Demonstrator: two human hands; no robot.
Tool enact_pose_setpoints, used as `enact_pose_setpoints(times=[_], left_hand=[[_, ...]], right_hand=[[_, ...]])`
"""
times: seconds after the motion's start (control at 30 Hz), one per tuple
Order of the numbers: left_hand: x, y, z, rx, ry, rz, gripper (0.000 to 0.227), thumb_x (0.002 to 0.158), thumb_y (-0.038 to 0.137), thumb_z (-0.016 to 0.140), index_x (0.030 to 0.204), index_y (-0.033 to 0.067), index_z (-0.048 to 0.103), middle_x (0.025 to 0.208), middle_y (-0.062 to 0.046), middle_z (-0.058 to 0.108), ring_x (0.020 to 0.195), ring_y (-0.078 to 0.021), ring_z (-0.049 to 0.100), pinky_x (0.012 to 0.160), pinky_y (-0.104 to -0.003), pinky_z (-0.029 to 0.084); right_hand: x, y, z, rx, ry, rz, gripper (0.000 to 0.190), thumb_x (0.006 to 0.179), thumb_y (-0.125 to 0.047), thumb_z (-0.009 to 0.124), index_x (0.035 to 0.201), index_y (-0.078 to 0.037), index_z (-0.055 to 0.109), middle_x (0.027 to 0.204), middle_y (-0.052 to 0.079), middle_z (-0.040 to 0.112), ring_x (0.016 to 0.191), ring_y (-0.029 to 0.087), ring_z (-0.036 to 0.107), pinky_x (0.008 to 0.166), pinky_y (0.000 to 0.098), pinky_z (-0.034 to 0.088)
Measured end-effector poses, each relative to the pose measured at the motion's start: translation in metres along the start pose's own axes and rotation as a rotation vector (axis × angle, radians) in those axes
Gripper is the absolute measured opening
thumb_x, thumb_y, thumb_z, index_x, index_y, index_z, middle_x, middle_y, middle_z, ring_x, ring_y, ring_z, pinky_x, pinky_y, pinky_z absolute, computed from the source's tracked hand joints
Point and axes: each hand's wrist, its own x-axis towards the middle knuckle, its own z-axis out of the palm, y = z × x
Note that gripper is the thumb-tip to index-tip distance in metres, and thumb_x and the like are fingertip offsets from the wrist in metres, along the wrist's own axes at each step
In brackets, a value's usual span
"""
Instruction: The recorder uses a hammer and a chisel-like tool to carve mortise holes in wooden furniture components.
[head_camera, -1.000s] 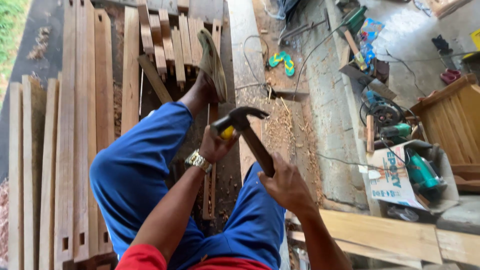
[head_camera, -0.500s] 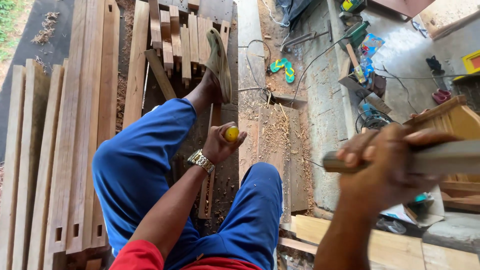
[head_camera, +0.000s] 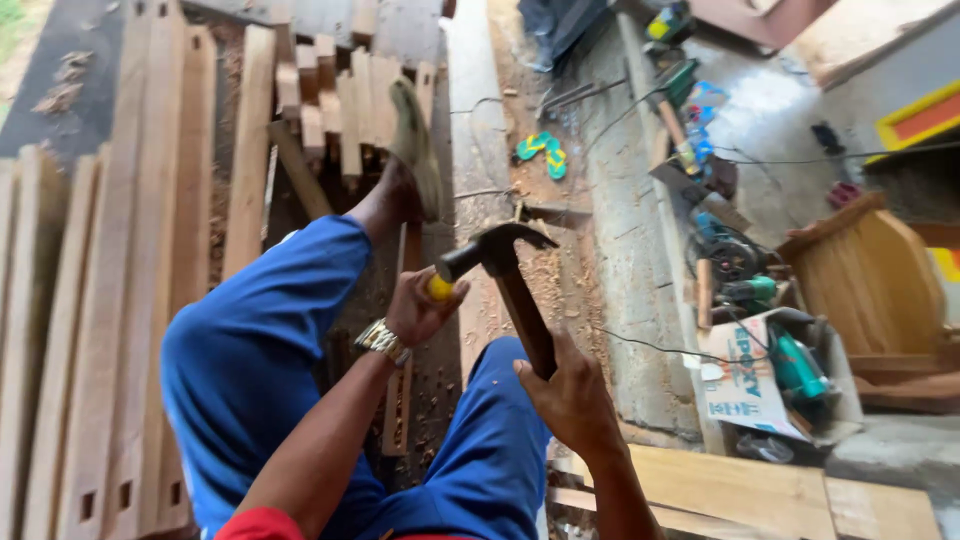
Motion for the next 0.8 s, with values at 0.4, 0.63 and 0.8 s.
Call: enact_pose_setpoints(times=[0.4,0.63,0.8], left_hand=[[0.0,0.001,0.0,0.045,-0.049,-0.156,0.029,0.093,0.019,0.079,0.075,0.0028,0.062,0.064,-0.003,0.058,0.061,-0.0054,0.052,0.053,-0.027,0.044],[-0.015,-0.057,0.003,0.09,-0.051,-0.168,0.017,0.088,0.02,0.08,0.093,0.0044,0.078,0.078,-0.003,0.077,0.068,-0.0075,0.069,0.06,-0.029,0.054],[-0.017,-0.051,-0.002,0.174,-0.044,-0.091,0.019,0.091,0.021,0.079,0.094,0.0031,0.072,0.08,-0.005,0.07,0.072,-0.0084,0.063,0.062,-0.029,0.05]], right_hand=[[0.018,-0.005,0.016,0.747,0.45,-0.155,0.021,0.087,-0.003,0.066,0.101,-0.013,0.053,0.075,0.006,0.065,0.051,0.016,0.061,0.04,0.0321,0.048],[-0.007,0.014,0.044,-0.068,-0.211,-0.06,0.038,0.084,-0.013,0.075,0.109,-0.002,0.049,0.083,0.024,0.072,0.078,0.045,0.071,0.071,0.0545,0.055],[-0.009,0.018,0.032,-0.012,-0.072,-0.173,0.033,0.088,-0.015,0.077,0.104,-0.003,0.051,0.076,0.019,0.069,0.067,0.035,0.071,0.06,0.0463,0.056]])
